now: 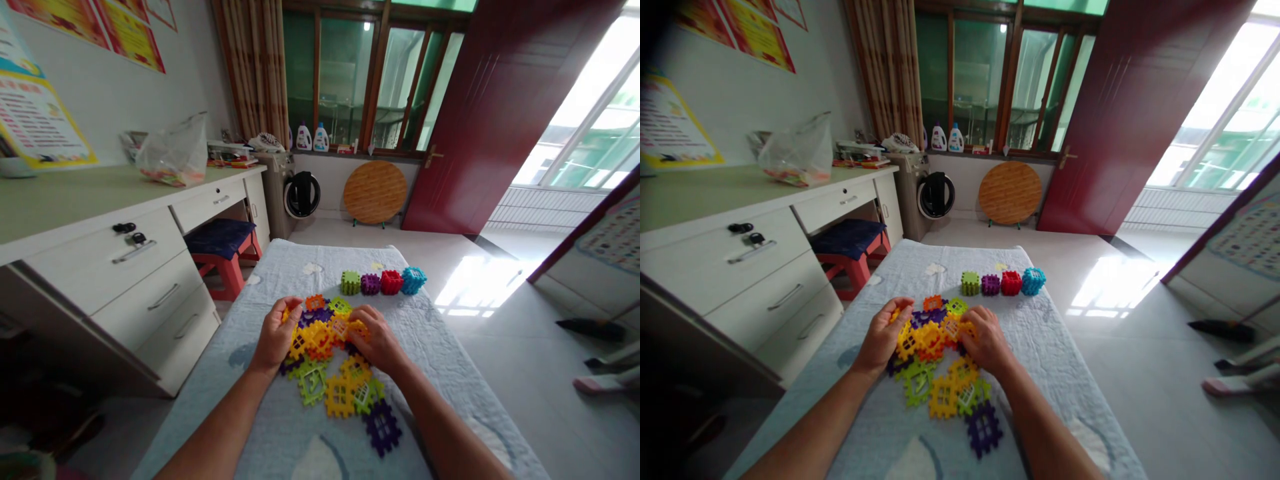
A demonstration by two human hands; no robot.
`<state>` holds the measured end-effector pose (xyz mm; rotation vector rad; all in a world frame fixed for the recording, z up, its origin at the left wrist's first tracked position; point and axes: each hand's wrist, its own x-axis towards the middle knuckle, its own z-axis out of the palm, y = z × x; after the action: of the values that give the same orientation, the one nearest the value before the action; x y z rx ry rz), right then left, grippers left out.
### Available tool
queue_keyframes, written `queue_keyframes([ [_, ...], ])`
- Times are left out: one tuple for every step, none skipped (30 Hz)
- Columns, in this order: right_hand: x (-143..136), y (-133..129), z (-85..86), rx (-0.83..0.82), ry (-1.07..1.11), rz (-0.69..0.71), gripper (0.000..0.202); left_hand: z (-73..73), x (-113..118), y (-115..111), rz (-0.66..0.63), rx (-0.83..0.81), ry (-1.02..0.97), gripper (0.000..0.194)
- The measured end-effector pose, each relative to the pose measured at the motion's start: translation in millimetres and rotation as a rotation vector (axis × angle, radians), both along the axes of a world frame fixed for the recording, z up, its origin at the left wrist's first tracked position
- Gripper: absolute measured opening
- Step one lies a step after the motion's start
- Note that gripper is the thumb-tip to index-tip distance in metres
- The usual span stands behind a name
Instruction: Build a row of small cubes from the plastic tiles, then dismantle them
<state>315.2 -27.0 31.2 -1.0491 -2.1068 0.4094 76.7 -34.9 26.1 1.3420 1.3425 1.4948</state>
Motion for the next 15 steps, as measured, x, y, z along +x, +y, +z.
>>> queue_keyframes([
  [3,1,-0.5,-0.006,0.046,-0.010,0.013,0.7,-1,0,0.012,-0.008,-0.020,0.034],
  [6,2,-1.0,-0.009,0.090,-0.015,0.014,1.6,-2,0,0.026,-0.013,-0.038,0.034],
  [8,3,-1.3,-0.010,0.130,-0.023,0.015,2.5,-4,0,0.043,-0.016,-0.051,0.034],
  [10,4,-1.4,-0.006,0.165,-0.036,0.016,3.4,-4,0,0.065,-0.014,-0.058,0.033],
  [11,4,-1.3,0.004,0.190,-0.052,0.018,4.2,-5,0,0.088,-0.010,-0.056,0.033],
  [11,4,-1.0,0.017,0.202,-0.069,0.021,4.8,-5,0,0.111,-0.006,-0.046,0.033],
  [10,3,-0.4,0.032,0.199,-0.078,0.023,5.1,-6,0,0.133,0.002,-0.030,0.033],
  [9,2,0.5,0.043,0.185,-0.073,0.024,5.2,-6,0,0.149,0.014,-0.013,0.033],
  [7,1,1.7,0.048,0.163,-0.052,0.024,4.9,-5,0,0.155,0.027,0.003,0.033],
  [5,-1,3.3,0.045,0.137,-0.017,0.024,4.2,-5,0,0.152,0.039,0.017,0.033],
  [3,-3,5.1,0.034,0.110,0.028,0.022,3.4,-6,0,0.144,0.051,0.030,0.033],
  [2,-5,7.1,0.014,0.088,0.074,0.021,2.5,-6,0,0.134,0.060,0.044,0.032],
  [0,-7,9.1,-0.006,0.073,0.113,0.021,1.6,-7,1,0.129,0.067,0.059,0.031],
  [0,-9,10.9,-0.026,0.061,0.140,0.021,0.9,-8,1,0.130,0.071,0.078,0.030],
  [0,-9,12.5,-0.039,0.052,0.151,0.020,0.4,-9,1,0.139,0.074,0.101,0.030],
])
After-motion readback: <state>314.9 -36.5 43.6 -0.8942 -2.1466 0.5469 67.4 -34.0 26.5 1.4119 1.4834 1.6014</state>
